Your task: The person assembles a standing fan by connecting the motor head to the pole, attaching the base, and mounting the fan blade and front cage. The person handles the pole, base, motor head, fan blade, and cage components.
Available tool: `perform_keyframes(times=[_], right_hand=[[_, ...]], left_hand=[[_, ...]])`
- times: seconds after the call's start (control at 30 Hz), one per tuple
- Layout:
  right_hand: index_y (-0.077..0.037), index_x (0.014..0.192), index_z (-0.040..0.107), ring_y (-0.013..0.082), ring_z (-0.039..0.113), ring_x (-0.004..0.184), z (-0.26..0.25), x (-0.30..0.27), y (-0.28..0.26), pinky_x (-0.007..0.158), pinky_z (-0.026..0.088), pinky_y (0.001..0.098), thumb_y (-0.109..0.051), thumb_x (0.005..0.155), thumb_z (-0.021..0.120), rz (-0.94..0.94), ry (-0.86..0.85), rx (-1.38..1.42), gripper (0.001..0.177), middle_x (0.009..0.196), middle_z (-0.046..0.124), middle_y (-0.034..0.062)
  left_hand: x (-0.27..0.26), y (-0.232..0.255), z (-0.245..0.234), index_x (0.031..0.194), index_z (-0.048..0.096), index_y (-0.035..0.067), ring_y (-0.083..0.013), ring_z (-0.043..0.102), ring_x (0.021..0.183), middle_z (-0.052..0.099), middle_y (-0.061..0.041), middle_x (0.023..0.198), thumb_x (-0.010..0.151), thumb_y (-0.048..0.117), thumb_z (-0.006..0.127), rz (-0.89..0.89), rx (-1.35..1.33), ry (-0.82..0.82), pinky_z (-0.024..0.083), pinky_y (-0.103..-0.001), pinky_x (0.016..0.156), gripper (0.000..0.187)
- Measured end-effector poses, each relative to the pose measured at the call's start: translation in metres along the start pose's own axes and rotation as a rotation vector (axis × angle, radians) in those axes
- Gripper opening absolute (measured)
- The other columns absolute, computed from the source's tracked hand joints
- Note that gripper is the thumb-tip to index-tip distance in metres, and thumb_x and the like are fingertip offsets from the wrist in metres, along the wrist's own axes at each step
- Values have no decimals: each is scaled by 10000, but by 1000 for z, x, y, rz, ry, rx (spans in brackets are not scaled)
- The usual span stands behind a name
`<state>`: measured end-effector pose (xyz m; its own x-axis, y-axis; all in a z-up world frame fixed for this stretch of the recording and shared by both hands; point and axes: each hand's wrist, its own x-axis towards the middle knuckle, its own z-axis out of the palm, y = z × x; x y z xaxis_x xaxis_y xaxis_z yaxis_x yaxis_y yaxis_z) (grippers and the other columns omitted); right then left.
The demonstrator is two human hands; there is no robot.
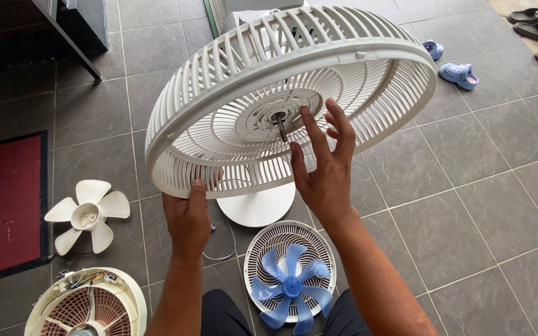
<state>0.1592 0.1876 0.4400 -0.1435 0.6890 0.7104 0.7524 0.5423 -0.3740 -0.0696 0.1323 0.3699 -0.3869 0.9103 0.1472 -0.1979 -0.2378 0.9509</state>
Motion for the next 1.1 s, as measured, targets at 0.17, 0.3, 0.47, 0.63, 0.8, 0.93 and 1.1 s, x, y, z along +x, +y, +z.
perform_keyframes(times=[0.17,0.3,0.47,0.63,0.8,0.93,1.1], right_hand=[[-182,1572,479,304,412,1458,2,1,1,1148,476,429,-166,1050,720,9,-6,11,575,1644,248,120],[-183,1575,475,307,410,1463,3,2,2,1152,473,427,-158,1050,724,6,-8,17,582,1646,241,123],[-190,1574,477,305,410,1461,5,1,2,1154,472,428,-156,1047,729,10,-10,18,585,1642,245,121],[-203,1581,475,293,420,1455,9,-2,3,1156,484,423,-154,1056,727,24,-14,25,585,1642,246,117],[-215,1589,457,295,412,1453,12,-3,3,1152,491,416,-142,1050,730,20,-14,32,608,1642,232,120],[-221,1585,460,290,415,1442,15,-4,3,1138,497,409,-136,1043,741,26,-10,37,616,1632,235,121],[-218,1591,456,294,411,1452,16,-3,4,1147,501,406,-123,1050,724,27,-4,50,611,1636,231,125]], left_hand=[[4,-2,-1,1292,507,-13,-23,498,692,618,-39,981,1054,72,533,-2,15,-3,407,-188,549,254],[7,-1,0,1316,478,2,-12,540,749,629,-27,1033,1033,65,519,-8,-44,-5,443,-178,593,293],[10,6,-2,1371,479,-22,-62,539,848,614,-77,1107,1065,49,522,9,6,-8,455,-207,689,317],[16,18,-5,1414,462,-36,-154,633,1151,628,-129,1295,1083,26,502,182,141,-71,531,-315,1025,339],[22,31,-5,1441,412,-21,-159,642,1170,616,-124,1300,1064,32,493,190,148,-103,547,-330,1035,389],[27,36,-6,1456,417,-21,-163,643,1183,619,-134,1306,1072,37,492,217,165,-131,540,-330,1042,395],[27,35,-5,1469,403,-17,-153,635,1166,612,-127,1305,1069,32,497,222,139,-135,538,-328,1034,414]])
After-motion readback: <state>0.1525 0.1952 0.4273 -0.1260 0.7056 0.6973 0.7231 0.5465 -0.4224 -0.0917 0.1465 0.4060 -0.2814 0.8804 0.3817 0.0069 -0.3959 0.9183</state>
